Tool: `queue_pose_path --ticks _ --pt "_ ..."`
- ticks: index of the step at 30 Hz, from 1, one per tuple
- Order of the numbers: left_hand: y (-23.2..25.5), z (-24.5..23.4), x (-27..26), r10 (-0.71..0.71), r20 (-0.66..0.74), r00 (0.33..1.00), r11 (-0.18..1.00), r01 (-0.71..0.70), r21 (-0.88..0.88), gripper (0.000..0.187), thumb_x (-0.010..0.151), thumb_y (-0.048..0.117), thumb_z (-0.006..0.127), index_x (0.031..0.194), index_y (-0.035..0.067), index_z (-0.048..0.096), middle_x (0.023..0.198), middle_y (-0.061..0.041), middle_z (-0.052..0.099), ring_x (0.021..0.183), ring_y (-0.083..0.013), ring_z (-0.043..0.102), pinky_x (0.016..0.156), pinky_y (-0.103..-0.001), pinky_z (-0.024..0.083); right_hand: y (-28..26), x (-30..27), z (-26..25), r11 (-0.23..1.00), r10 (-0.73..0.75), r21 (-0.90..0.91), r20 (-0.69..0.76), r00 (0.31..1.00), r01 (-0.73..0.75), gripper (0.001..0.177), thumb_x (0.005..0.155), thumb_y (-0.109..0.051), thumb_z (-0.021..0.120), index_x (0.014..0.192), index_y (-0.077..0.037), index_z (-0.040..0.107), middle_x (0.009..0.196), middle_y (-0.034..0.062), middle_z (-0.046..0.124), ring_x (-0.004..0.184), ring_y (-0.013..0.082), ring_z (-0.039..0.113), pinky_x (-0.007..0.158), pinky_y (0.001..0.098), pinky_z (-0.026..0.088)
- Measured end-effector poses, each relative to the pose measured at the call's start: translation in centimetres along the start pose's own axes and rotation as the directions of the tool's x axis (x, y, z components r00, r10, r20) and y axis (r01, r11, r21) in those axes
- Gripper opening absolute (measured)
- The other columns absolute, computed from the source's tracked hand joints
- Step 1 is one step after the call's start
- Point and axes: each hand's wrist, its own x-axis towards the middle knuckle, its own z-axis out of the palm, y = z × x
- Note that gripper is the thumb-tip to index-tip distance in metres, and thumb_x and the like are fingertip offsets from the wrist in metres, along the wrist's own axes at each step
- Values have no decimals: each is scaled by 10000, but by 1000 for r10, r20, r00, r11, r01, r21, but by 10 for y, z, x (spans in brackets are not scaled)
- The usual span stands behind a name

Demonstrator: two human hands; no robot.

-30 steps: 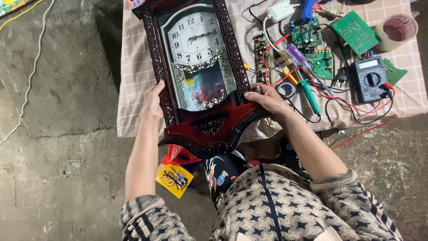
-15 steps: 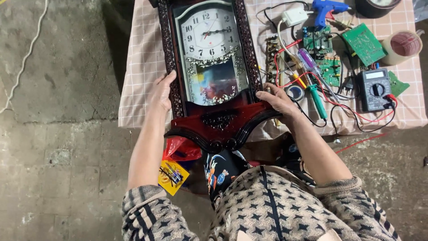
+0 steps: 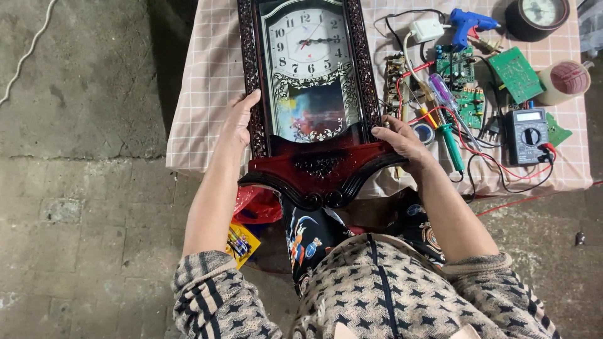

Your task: The person removes the front face of a wall clock from its wooden frame and places it on a table. They then use a screwdriver to unscrew the back cover of the clock face, exposing the internal mechanism and batteries.

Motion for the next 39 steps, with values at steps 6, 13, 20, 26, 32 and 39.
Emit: queue_pose_path --ticks 6,13,20,26,32,39 --pt "55 22 -85 -18 221 975 998 2 69 939 880 594 785 1556 89 372 1631 -219 270 1520 -394 191 1251 -538 144 20 15 -6 1000 8 19 -31 999 -7 254 904 -77 773 1113 -84 628 823 44 620 748 159 721 675 276 625" --pt "27 15 -111 241 384 892 920 -84 -382 639 1063 469 556 1572 125 378 1646 -161 294 1534 -300 258 1282 -488 155 37 34 -18 1000 -15 7 -40 999 16 285 888 -79 790 1128 -73 635 823 56 623 761 154 721 713 269 626" --pt "22 17 -132 388 410 825 905 -425 0 754 1008 432 650 1602 119 307 1654 -167 283 1533 -360 202 1263 -515 148 44 35 -22 999 -42 -33 -5 999 42 261 884 -109 796 1100 -72 654 827 47 624 781 140 700 727 272 617" --pt "21 38 -160 384 436 814 906 -422 -11 748 986 414 621 1595 110 311 1623 -159 312 1499 -347 237 1246 -485 189 53 52 -43 998 -54 17 12 998 54 227 896 -128 765 1095 -81 667 848 61 681 766 156 732 673 272 616" --pt "-1 42 -133 358 464 810 925 -377 -55 730 941 345 633 1578 131 348 1564 -127 383 1433 -304 321 1213 -453 257 -29 4 1 883 -169 -439 37 985 168 560 1001 -425 657 1362 -1 592 1232 299 618 1218 376 583 1077 536 427" --pt "-18 24 -83 311 413 856 950 -295 -105 726 884 259 648 1558 158 395 1491 -87 471 1350 -250 425 1170 -413 343 -21 117 13 684 -371 -706 -121 921 183 519 794 -516 885 1014 -77 719 683 13 537 621 177 533 565 304 388"
